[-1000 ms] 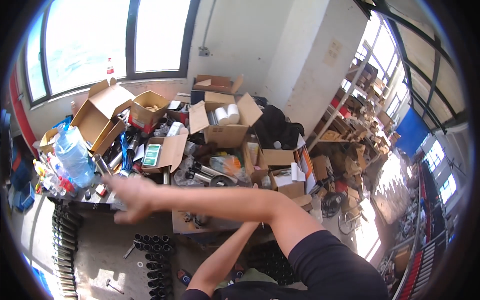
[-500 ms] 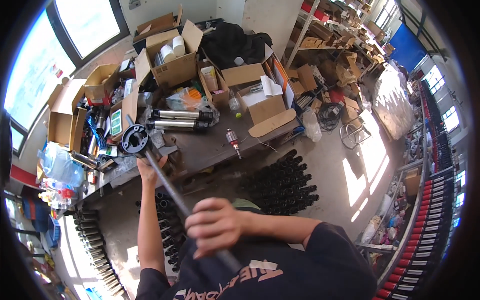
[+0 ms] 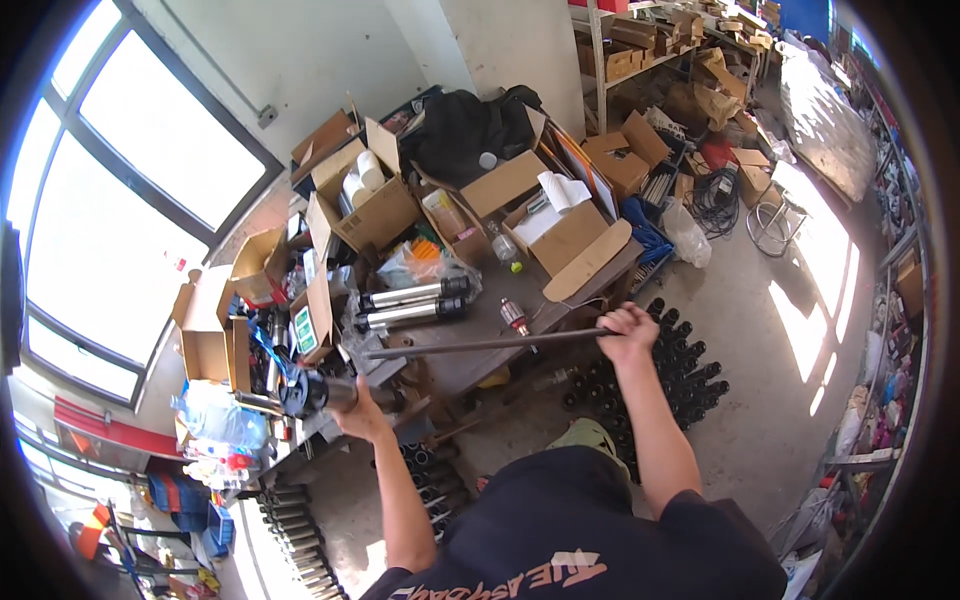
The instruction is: The person assembles metal cylinders by inserting a rod into the center of a cylinder, placing a cap on top, and tightening it using a manual press or vise lever.
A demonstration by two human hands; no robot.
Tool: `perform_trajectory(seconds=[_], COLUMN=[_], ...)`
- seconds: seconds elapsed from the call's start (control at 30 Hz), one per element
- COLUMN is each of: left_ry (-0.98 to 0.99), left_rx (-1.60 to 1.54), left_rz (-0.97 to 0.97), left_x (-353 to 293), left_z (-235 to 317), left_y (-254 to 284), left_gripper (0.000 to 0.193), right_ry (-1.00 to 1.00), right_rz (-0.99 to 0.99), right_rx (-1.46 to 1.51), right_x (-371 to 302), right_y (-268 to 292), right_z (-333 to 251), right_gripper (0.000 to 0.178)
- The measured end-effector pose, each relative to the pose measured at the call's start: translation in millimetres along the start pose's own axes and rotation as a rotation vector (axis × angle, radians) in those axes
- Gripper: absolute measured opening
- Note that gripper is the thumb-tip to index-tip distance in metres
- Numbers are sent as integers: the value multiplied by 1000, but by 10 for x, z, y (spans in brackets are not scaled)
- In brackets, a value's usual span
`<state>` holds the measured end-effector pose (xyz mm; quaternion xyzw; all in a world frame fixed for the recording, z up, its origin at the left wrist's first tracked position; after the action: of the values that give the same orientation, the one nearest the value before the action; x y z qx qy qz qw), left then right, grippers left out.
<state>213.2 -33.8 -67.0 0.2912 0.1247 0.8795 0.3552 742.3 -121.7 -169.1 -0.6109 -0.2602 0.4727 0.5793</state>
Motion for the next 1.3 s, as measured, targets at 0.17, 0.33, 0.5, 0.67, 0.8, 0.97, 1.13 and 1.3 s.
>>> perform_trajectory(seconds=[0.17, 0.33, 0.5, 0.67, 0.8, 0.97, 1.13, 1.3], left_ry=[165, 543, 1018, 1232, 1175, 429, 526, 1217], left_rx=[-224, -705, -660, -764, -804, -883, -366, 308], left_rz=[-66, -502, -533, -399, -496, -615, -194, -672], left_x=[461, 840, 947, 927, 961, 1220, 438, -1903], left_z=[-279, 200, -826, -1597, -1649, -930, -2901, -5176], left_y=[316, -231, -1768, -2851, -3163, -1546, 496, 1238], left_gripper=[49, 43, 79, 89, 47, 16, 15, 38], right_ry=[332, 497, 369, 358, 338, 352, 206, 68], right_rz=[-70, 27, 25, -91, -62, -31, -317, -371], right_rx=[-271, -484, -643, -789, -895, -1054, -1223, -1443], right_x=[-746, -1233, -1363, -1555, -1580, -1380, -876, -366], right_y=[-341, -234, -214, -372, -583, -924, -1518, -1661], right_z=[-703, -1002, -314, 128, 312, 701, 1435, 2788], right_gripper=[19, 18, 22, 18, 14, 16, 20, 34])
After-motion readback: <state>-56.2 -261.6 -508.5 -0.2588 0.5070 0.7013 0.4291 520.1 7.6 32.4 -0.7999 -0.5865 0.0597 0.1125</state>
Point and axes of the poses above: each hand's wrist, its own x-axis towards the middle knuckle, its own y-axis out of the back of the hand, z = x × y, the point moved 7 cm from there along x, towards the middle knuckle, and after that the axes turned 12 degrees about -z, right-handed, at the moved point
